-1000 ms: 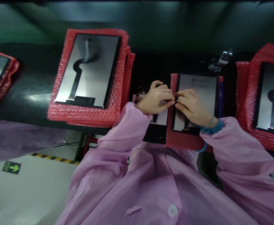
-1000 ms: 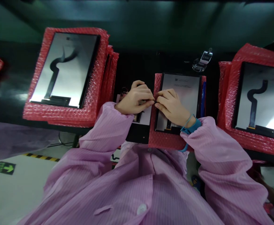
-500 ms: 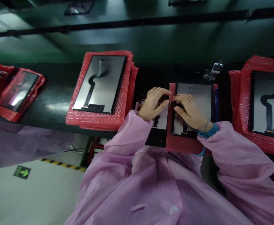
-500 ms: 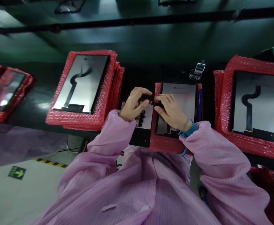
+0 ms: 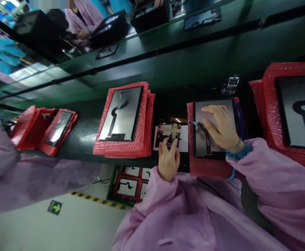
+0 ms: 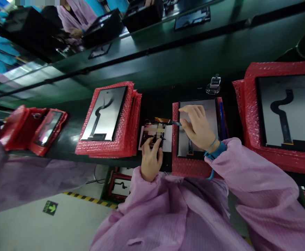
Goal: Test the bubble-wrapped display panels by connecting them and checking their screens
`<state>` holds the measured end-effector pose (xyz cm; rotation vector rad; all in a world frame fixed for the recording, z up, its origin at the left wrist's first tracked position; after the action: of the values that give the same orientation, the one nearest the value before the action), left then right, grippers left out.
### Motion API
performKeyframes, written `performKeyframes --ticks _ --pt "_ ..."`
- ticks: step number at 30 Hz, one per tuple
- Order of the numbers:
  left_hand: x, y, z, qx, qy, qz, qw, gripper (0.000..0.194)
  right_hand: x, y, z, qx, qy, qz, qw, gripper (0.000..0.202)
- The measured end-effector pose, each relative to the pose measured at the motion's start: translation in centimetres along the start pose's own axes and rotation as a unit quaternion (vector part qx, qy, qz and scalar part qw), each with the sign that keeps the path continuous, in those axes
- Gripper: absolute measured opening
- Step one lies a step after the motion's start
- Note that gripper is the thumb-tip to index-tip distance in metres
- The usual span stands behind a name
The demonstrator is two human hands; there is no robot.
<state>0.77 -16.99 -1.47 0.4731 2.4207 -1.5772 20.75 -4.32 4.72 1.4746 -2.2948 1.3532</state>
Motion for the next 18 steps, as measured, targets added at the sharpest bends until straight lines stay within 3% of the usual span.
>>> performKeyframes --ticks 4,13,18 --pt "0.0 0.1 -0.3 0.025 0.000 -0.007 1.000 0.042 0.0 -0.1 0.1 0.007 0.014 0.000 1.000 0.026" --pt "-0.2 0.4 -0.5 0.025 0.014 -0.038 0.999 0.044 0.1 -0.5 0.3 -0.018 0.010 0.024 1.000 0.024" --pt "-1.0 0.1 -0.3 -0.034 0.026 0.050 0.998 0.041 1.1 -2.5 4.1 -0.010 0.072 0.134 0.988 0.018"
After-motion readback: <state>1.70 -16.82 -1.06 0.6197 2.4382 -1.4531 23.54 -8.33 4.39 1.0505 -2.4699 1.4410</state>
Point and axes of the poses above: each hand's wrist, its own z-axis away from the middle knuckle, its own y-axis out of the palm, x = y × z, the point moved 3 cm from there along -z, towards the middle knuckle, and after that the axes turned 4 degrees about z, right-handed, at the moved point
